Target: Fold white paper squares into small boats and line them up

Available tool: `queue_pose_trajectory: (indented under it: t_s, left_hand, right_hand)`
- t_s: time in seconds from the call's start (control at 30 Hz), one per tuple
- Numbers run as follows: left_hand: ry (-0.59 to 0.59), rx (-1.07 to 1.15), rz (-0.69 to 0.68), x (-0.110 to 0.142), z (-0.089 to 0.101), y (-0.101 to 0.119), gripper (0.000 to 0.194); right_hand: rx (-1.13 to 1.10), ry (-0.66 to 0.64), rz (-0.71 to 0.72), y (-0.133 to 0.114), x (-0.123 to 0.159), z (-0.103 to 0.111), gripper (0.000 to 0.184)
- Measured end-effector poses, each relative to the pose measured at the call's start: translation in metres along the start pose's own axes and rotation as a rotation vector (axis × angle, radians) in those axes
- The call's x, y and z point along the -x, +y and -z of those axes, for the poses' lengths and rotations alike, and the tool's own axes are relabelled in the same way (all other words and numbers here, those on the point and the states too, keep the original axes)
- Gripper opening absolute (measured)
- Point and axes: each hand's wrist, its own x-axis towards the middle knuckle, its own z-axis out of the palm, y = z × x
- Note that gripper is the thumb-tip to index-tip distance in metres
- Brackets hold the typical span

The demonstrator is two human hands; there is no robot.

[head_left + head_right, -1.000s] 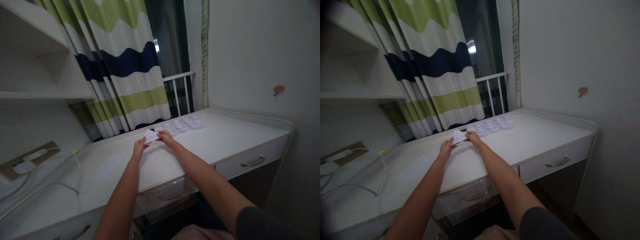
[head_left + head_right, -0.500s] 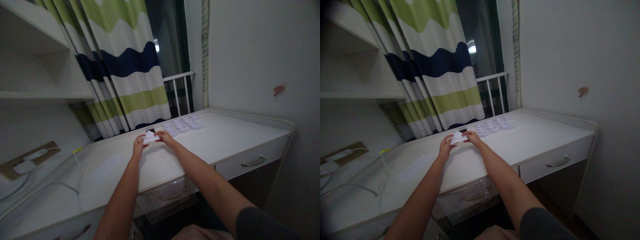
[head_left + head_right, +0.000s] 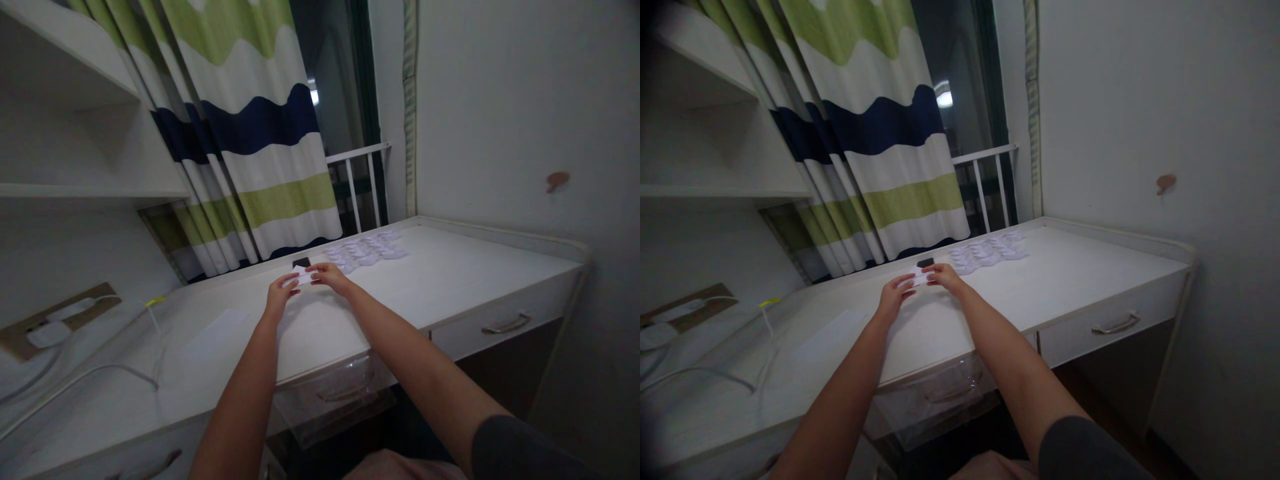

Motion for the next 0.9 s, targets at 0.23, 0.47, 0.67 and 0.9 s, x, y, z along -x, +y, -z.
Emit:
queue_pose_trajectory:
  t_s: [0.23, 0.47, 0.67, 0.9]
  left_hand:
    - [0.009, -0.047, -0.035, -0.002, 0.002, 0.000, 0.035]
    - [0.016, -0.083, -0.039, -0.001, 0.003, 0.002, 0.033]
    - [-0.021, -0.062, -0.027, -0.003, 0.004, 0.000, 0.036]
    - [-0.006, -0.081, -0.022, -0.005, 0.004, -0.002, 0.035]
  right_hand:
    - [0.044, -0.052, 0.019, 0.001, -0.001, 0.006, 0.026]
    - [0.086, -0.058, -0.005, -0.005, 0.001, 0.008, 0.023]
    - [0.063, -0.053, 0.000, -0.007, 0.002, 0.009, 0.021]
    - [0.071, -0.051, 0.002, -0.005, 0.000, 0.011, 0.023]
